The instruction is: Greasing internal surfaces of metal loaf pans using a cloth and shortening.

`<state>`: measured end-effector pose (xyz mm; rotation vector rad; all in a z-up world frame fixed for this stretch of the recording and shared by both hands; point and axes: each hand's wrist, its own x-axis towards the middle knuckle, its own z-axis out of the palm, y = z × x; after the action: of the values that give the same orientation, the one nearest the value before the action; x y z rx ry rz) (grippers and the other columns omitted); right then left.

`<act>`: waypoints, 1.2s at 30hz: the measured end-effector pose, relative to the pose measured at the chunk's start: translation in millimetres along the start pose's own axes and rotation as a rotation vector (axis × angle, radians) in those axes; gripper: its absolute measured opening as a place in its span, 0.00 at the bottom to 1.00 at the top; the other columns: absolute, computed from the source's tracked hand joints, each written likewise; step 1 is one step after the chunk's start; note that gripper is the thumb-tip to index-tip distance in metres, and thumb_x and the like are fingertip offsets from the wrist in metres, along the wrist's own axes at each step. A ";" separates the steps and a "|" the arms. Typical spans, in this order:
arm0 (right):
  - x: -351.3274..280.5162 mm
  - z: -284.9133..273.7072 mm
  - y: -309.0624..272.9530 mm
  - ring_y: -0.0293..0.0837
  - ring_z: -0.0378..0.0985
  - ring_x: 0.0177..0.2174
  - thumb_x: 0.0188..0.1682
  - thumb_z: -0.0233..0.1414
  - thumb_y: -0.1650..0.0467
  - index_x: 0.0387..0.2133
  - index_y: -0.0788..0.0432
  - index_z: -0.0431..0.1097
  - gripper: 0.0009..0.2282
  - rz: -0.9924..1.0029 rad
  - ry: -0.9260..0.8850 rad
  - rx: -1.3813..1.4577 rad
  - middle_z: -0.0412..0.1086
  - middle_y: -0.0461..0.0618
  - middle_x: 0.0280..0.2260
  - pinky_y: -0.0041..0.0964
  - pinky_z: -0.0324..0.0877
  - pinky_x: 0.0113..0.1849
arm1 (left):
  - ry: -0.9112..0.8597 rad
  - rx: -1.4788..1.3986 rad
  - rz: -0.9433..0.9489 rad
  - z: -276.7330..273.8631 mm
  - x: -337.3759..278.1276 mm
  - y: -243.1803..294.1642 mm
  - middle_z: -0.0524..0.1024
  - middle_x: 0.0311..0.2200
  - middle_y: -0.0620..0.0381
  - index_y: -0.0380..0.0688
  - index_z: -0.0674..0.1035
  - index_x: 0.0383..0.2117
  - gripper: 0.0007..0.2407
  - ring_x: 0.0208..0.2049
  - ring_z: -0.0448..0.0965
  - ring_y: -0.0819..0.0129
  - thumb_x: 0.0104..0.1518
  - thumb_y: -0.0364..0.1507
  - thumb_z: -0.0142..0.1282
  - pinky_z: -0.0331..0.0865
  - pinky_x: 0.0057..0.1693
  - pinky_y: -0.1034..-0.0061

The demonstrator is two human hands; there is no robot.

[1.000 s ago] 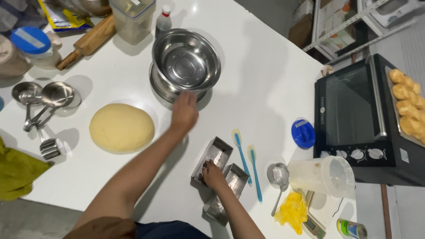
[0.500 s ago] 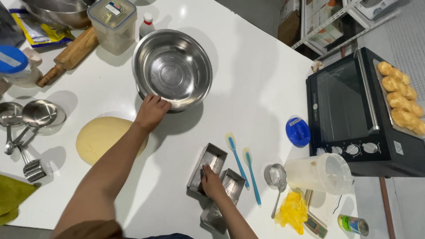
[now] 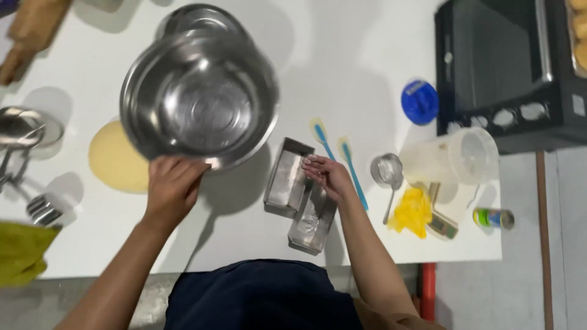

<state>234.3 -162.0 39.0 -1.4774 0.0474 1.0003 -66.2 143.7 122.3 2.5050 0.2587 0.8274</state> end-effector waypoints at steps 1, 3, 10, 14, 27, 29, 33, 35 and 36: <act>-14.2 -1.6 -19.3 0.50 0.80 0.46 0.49 0.42 0.79 0.51 0.75 0.67 0.16 0.009 -0.012 0.084 0.74 0.63 0.47 0.41 0.76 0.49 | -0.028 -0.001 -0.067 -1.4 -8.6 6.1 0.81 0.37 0.61 0.48 0.82 0.41 0.10 0.44 0.76 0.64 0.54 0.21 0.61 0.61 0.57 0.61; -23.4 -27.4 -25.5 0.51 0.80 0.47 0.49 0.42 0.80 0.51 0.75 0.66 0.16 0.000 0.034 0.100 0.74 0.63 0.47 0.41 0.76 0.50 | -0.068 -0.033 -0.092 -4.0 -16.9 21.1 0.80 0.36 0.62 0.49 0.82 0.41 0.10 0.44 0.76 0.64 0.54 0.21 0.61 0.59 0.57 0.61; -84.9 -114.5 24.7 0.50 0.80 0.47 0.53 0.43 0.79 0.51 0.75 0.68 0.14 -0.016 0.289 0.182 0.74 0.63 0.47 0.41 0.76 0.50 | -0.224 -0.057 -0.173 17.5 -47.7 51.0 0.79 0.35 0.65 0.52 0.81 0.42 0.11 0.44 0.76 0.68 0.55 0.22 0.61 0.55 0.61 0.64; -116.1 -139.7 59.4 0.48 0.82 0.45 0.53 0.43 0.78 0.49 0.74 0.70 0.14 0.026 0.341 0.178 0.77 0.61 0.45 0.39 0.77 0.49 | -0.279 -0.066 -0.126 26.3 -32.9 70.5 0.78 0.33 0.67 0.53 0.81 0.42 0.12 0.43 0.76 0.70 0.54 0.21 0.60 0.54 0.61 0.66; -87.6 -169.6 129.4 0.43 0.80 0.47 0.52 0.45 0.81 0.50 0.68 0.74 0.15 -0.238 0.142 -0.132 0.78 0.55 0.46 0.34 0.75 0.50 | -0.239 0.139 0.071 60.3 -17.5 149.2 0.80 0.34 0.66 0.50 0.82 0.41 0.11 0.42 0.76 0.69 0.52 0.23 0.63 0.58 0.55 0.63; -90.0 -137.0 116.7 0.43 0.80 0.48 0.52 0.45 0.81 0.51 0.67 0.74 0.16 -0.294 0.030 -0.189 0.78 0.55 0.47 0.34 0.74 0.51 | -0.214 0.205 0.044 57.9 -31.0 159.3 0.80 0.35 0.66 0.51 0.83 0.40 0.11 0.40 0.76 0.70 0.51 0.23 0.63 0.59 0.54 0.62; -89.2 -78.2 73.4 0.40 0.79 0.49 0.53 0.46 0.78 0.53 0.63 0.73 0.15 -0.385 -0.140 -0.452 0.77 0.52 0.49 0.32 0.71 0.51 | -0.129 0.223 0.036 50.4 -47.5 181.1 0.81 0.38 0.66 0.49 0.82 0.39 0.09 0.43 0.77 0.70 0.54 0.22 0.61 0.59 0.53 0.63; -82.3 -56.5 49.9 0.39 0.79 0.49 0.53 0.47 0.77 0.53 0.61 0.73 0.15 -0.424 -0.197 -0.563 0.76 0.51 0.50 0.30 0.70 0.50 | -0.072 0.227 0.027 43.5 -56.7 191.8 0.81 0.38 0.66 0.49 0.82 0.40 0.09 0.43 0.77 0.71 0.54 0.22 0.60 0.59 0.53 0.62; -83.7 -43.9 34.7 0.41 0.78 0.45 0.52 0.47 0.77 0.54 0.59 0.74 0.17 -0.392 -0.197 -0.632 0.77 0.52 0.49 0.30 0.69 0.47 | -0.098 0.248 -0.012 38.1 -63.5 196.6 0.81 0.38 0.66 0.49 0.82 0.40 0.10 0.44 0.77 0.70 0.53 0.22 0.60 0.59 0.53 0.62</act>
<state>186.2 -249.2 53.4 -1.8459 -0.7324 0.8652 -88.8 -61.4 162.2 2.7620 0.3618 0.7021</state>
